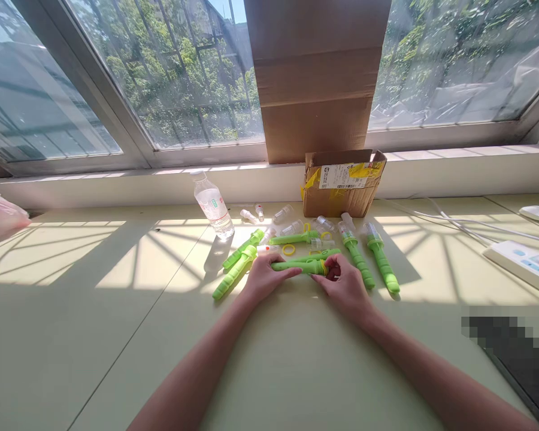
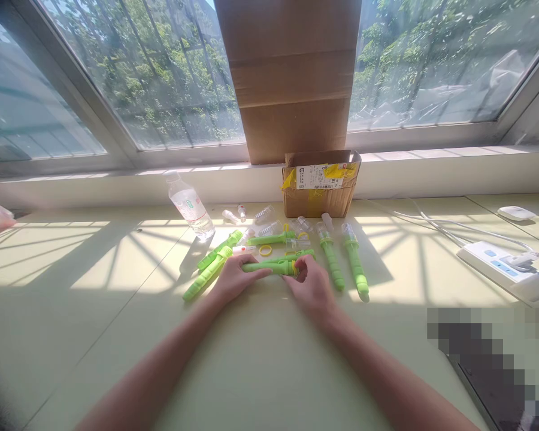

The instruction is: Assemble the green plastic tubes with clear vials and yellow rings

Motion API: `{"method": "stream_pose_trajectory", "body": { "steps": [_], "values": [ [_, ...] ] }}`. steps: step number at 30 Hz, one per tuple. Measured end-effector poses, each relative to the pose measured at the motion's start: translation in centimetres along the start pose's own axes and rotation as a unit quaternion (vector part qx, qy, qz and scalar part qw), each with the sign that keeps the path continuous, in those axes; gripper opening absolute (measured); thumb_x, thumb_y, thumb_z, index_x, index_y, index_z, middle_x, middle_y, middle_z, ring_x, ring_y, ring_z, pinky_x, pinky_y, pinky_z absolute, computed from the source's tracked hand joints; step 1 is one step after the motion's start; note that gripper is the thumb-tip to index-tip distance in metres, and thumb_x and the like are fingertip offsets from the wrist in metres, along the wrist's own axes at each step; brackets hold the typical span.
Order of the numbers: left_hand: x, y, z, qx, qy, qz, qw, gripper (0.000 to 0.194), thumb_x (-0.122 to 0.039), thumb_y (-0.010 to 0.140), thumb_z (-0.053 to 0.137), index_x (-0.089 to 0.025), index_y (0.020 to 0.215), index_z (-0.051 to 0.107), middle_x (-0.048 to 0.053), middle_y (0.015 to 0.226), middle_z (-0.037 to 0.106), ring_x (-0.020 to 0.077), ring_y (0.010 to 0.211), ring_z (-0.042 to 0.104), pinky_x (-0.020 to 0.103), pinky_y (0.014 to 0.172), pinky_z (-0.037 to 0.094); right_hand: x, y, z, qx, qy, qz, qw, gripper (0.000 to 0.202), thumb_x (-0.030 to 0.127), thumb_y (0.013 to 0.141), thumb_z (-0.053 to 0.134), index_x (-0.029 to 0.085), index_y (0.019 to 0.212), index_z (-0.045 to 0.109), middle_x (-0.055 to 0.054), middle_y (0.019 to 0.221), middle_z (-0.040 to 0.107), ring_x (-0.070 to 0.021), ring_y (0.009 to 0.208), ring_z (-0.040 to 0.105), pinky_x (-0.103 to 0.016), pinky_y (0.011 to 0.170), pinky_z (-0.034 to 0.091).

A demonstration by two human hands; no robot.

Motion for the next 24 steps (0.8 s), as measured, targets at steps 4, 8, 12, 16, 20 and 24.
{"method": "stream_pose_trajectory", "body": {
  "steps": [4,8,12,16,20,24],
  "values": [
    [-0.2,-0.1,0.0,-0.005,-0.018,0.061,0.998,0.038,-0.047,0.057,0.075,-0.019,0.077,0.058,-0.001,0.08,0.059,0.0136,0.073,0.054,0.024,0.062,0.041,-0.6,0.1,0.0,-0.002,0.032,0.044,0.999,0.03,0.037,0.067,0.07,0.022,0.079,0.048,0.004,0.061,0.051,-0.0127,0.054,0.048,-0.026,0.05,0.039],
    [0.1,-0.1,0.1,-0.018,-0.01,0.067,0.998,0.032,-0.041,0.06,0.074,-0.019,0.076,0.057,-0.002,0.076,0.059,0.0128,0.069,0.053,0.025,0.061,0.042,-1.3,0.4,0.1,0.013,0.058,0.069,0.996,0.032,0.041,0.066,0.07,0.022,0.078,0.047,0.004,0.061,0.052,-0.0129,0.052,0.049,-0.026,0.048,0.04],
    [0.1,-0.1,0.0,-0.029,-0.021,0.064,0.997,0.033,-0.042,0.058,0.076,-0.018,0.075,0.06,-0.002,0.073,0.06,0.0139,0.069,0.055,0.026,0.063,0.043,-1.4,0.5,0.1,0.019,0.044,0.056,0.997,0.032,0.042,0.067,0.069,0.022,0.078,0.047,0.004,0.059,0.051,-0.0127,0.052,0.049,-0.025,0.046,0.039],
    [0.0,-0.2,-0.1,-0.028,-0.042,0.042,0.998,0.036,-0.047,0.057,0.075,-0.017,0.072,0.061,-0.001,0.07,0.059,0.0137,0.067,0.054,0.025,0.061,0.042,-1.5,0.6,0.2,0.04,0.046,0.045,0.997,0.034,0.04,0.066,0.07,0.022,0.083,0.046,0.005,0.059,0.052,-0.0128,0.052,0.049,-0.024,0.045,0.038],
    [-0.2,-0.3,-0.1,-0.036,-0.046,0.026,0.998,0.039,-0.05,0.055,0.076,-0.017,0.07,0.061,-0.001,0.068,0.058,0.0133,0.064,0.053,0.025,0.059,0.041,-1.6,0.5,0.2,0.037,0.049,0.041,0.997,0.034,0.041,0.066,0.07,0.022,0.084,0.047,0.005,0.058,0.051,-0.0129,0.052,0.048,-0.025,0.045,0.037],
    [-0.4,-0.3,-0.2,-0.037,-0.05,0.01,0.998,0.038,-0.049,0.055,0.076,-0.016,0.069,0.061,-0.001,0.067,0.057,0.0131,0.065,0.052,0.024,0.059,0.041,-1.4,0.4,0.1,0.036,0.051,0.037,0.997,0.032,0.041,0.068,0.068,0.022,0.082,0.046,0.004,0.06,0.051,-0.0127,0.053,0.048,-0.025,0.047,0.038]
  ]
}}
Point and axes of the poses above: each hand's wrist, its own y-axis towards the middle knuckle, its own z-axis out of the palm, x = y × z, the point moved 3 cm from there along y, towards the middle knuckle
